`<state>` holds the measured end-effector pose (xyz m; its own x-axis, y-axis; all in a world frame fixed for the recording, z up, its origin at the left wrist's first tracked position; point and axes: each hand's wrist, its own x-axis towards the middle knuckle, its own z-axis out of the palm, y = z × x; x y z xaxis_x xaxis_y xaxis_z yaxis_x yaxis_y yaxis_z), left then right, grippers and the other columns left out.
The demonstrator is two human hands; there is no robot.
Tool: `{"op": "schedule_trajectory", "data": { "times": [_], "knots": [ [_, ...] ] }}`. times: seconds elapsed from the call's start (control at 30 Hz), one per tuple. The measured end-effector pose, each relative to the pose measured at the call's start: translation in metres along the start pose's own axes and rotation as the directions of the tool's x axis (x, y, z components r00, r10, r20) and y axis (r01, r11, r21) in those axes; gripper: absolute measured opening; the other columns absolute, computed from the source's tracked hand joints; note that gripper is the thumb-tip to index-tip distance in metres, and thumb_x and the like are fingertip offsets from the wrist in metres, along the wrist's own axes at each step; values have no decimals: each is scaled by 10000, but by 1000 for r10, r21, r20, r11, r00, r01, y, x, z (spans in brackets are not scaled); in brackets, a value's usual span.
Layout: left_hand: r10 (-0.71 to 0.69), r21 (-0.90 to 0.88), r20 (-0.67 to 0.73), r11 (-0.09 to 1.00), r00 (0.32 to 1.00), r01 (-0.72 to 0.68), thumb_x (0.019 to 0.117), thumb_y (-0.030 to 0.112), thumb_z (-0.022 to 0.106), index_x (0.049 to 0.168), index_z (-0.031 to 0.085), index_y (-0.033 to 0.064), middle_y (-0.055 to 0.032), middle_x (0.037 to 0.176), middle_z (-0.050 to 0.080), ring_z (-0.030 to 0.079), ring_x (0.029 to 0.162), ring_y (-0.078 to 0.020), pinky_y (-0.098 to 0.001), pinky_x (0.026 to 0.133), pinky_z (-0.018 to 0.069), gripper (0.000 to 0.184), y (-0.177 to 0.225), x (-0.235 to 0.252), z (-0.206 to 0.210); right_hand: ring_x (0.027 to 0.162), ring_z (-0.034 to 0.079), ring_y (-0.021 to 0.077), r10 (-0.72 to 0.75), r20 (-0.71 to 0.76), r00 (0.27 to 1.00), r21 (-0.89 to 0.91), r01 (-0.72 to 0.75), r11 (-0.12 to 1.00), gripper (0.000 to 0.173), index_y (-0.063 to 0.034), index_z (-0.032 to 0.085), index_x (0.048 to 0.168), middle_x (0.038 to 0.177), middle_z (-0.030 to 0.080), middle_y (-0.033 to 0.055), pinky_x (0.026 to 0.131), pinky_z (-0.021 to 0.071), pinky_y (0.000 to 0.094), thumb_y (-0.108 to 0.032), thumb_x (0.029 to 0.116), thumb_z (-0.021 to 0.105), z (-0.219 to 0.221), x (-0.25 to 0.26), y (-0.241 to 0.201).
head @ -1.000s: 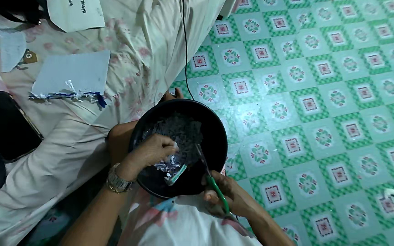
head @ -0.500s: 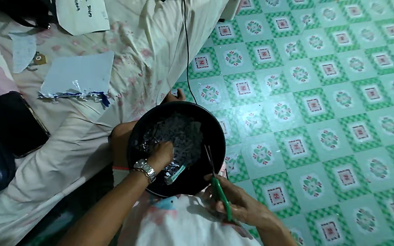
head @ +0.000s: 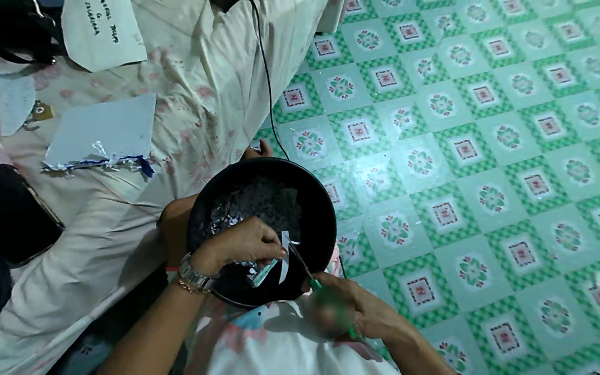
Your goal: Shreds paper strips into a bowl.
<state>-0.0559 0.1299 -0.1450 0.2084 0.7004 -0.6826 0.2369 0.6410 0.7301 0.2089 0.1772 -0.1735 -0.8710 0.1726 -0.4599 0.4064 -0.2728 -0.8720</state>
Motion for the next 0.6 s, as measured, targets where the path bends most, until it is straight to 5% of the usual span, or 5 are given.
{"op": "schedule_trajectory", "data": {
  "times": [0.3, 0.47, 0.6],
  "knots": [
    [62, -57, -10, 996, 998, -62, 999, 90, 626, 823, 655, 30, 94, 663, 587, 559, 600, 31, -147, 624, 481, 188, -6, 2, 2, 554, 587, -46, -58, -67, 996, 145, 68, 987, 438, -137, 596, 1030, 679, 616, -154, 518, 500, 141, -529, 885, 722, 7, 8, 3],
    [134, -92, -109, 985, 985, -144, 1002, 120, 628, 1008, 667, -29, 46, 804, 597, 546, 693, 28, -157, 692, 482, 154, -19, -10, 16, 553, 600, -38, -95, -104, 990, 165, 111, 980, 390, -146, 598, 1033, 685, 635, -149, 516, 512, 148, -499, 910, 711, 9, 12, 5],
    [110, -249, -190, 956, 976, -157, 982, 63, 624, 943, 689, 11, 101, 731, 639, 611, 648, 41, -132, 644, 525, 92, -28, -21, 34, 547, 596, -38, -79, -114, 990, 159, 97, 982, 405, -136, 599, 1033, 680, 630, -148, 512, 508, 146, -506, 909, 707, 10, 14, 4]
  ]
}}
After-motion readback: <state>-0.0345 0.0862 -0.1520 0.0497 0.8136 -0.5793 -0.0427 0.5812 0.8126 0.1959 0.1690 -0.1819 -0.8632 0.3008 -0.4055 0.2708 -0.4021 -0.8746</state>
